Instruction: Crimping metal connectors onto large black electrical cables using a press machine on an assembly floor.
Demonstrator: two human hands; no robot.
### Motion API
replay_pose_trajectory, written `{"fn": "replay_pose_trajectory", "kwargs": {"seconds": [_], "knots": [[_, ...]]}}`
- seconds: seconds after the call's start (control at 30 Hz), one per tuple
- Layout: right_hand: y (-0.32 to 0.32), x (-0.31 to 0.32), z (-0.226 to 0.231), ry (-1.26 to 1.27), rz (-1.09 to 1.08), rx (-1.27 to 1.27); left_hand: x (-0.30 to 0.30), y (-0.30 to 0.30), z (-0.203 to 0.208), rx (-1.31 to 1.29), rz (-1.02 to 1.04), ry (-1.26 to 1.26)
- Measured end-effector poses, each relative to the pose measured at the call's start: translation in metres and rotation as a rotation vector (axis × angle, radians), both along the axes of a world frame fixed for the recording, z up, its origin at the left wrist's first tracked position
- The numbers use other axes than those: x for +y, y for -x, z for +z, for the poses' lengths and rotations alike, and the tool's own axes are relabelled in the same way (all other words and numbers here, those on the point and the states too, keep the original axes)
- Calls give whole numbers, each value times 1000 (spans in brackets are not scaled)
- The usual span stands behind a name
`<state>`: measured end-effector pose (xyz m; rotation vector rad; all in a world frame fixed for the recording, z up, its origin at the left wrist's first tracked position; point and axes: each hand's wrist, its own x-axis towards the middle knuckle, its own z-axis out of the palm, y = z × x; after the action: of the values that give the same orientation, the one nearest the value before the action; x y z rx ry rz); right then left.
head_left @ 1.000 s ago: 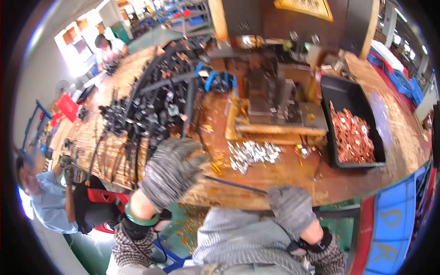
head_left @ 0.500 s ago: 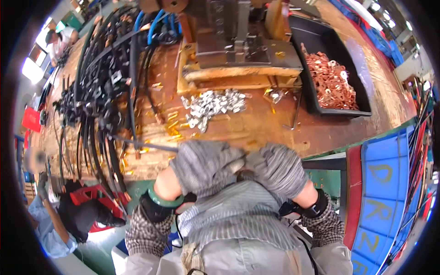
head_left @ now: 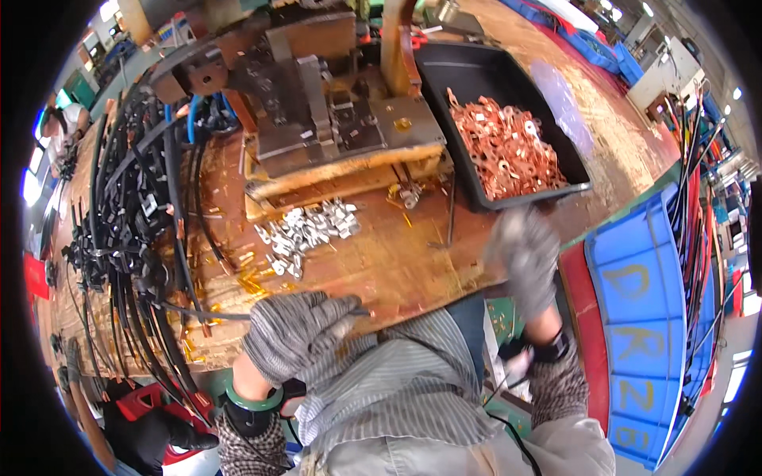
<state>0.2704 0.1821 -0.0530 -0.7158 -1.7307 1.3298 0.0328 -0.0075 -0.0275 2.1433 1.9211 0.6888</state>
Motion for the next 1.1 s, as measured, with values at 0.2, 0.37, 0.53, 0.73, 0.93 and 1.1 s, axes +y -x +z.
{"fn": "replay_pose_trajectory", "kwargs": {"seconds": [0.2, 0.37, 0.53, 0.73, 0.93, 1.1], "knots": [[39, 110, 44, -730, -229, -906, 16, -17, 0, 93, 66, 63], [63, 147, 24, -809, -166, -1071, 26, -32, 0, 166, 0, 83], [71, 145, 23, -784, -110, -1032, 23, -29, -14, 162, -17, -47], [58, 164, 17, -508, -288, -549, 34, -33, -5, 175, 70, -7], [61, 156, 26, 138, -76, -165, 34, -24, 14, 10, 142, 53], [56, 161, 20, -4, 30, 15, 20, -10, 21, -66, 186, -30]]}}
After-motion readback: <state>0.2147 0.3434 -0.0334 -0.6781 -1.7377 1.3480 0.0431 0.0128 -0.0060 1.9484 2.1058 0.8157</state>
